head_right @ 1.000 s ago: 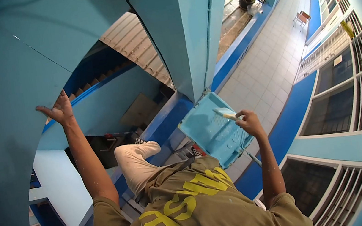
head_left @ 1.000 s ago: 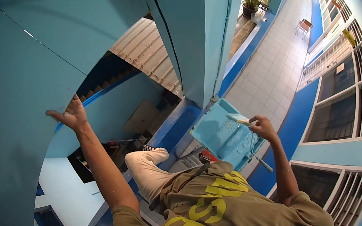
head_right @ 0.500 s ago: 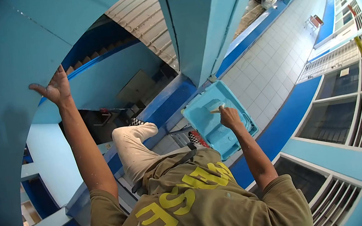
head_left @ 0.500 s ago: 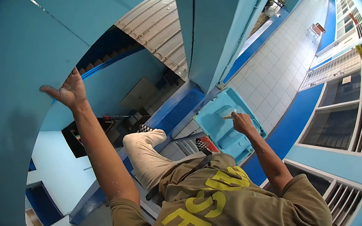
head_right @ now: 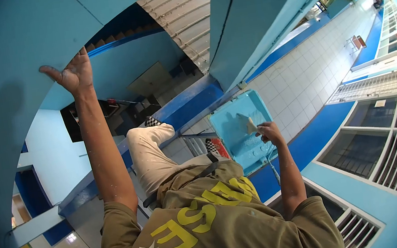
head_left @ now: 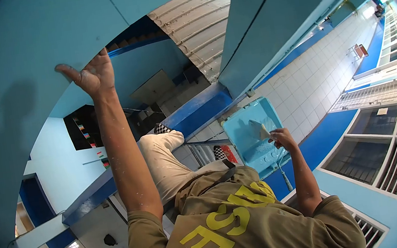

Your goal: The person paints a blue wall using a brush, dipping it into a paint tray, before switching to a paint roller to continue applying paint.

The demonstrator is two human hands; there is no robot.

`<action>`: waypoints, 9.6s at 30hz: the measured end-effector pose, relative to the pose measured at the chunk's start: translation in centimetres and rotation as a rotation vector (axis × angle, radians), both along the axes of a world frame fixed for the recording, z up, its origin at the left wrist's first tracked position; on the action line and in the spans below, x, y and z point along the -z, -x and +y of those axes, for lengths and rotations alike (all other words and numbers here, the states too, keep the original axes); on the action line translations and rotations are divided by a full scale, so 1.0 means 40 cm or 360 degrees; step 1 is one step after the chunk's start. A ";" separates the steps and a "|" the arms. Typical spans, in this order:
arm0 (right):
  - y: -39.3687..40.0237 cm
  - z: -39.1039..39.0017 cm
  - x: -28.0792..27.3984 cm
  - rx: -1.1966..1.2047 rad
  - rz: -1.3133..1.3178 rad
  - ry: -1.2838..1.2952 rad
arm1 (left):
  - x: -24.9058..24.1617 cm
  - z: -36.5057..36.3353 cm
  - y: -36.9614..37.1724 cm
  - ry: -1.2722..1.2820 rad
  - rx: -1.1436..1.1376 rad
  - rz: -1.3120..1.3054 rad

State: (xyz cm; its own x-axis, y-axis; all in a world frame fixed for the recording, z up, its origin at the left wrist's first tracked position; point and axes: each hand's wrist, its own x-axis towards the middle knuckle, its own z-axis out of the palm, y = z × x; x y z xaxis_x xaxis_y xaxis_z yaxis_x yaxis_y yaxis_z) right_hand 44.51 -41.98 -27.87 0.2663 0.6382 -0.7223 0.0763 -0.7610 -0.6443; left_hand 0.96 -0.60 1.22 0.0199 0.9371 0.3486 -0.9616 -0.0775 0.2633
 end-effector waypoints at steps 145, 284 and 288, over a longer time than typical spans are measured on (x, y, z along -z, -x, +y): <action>1.156 0.643 -1.679 -0.0626 -0.1719 -0.3288 | 0.098 0.043 -0.014 -0.0185 0.0157 -0.0080; 0.294 0.705 -1.479 0.0062 -0.1920 -0.2638 | 0.019 -0.016 -0.019 -0.0062 -0.0078 0.0026; 0.304 0.756 -1.476 0.0239 -0.1875 -0.2981 | 0.036 -0.007 -0.006 -0.0040 -0.0081 0.0016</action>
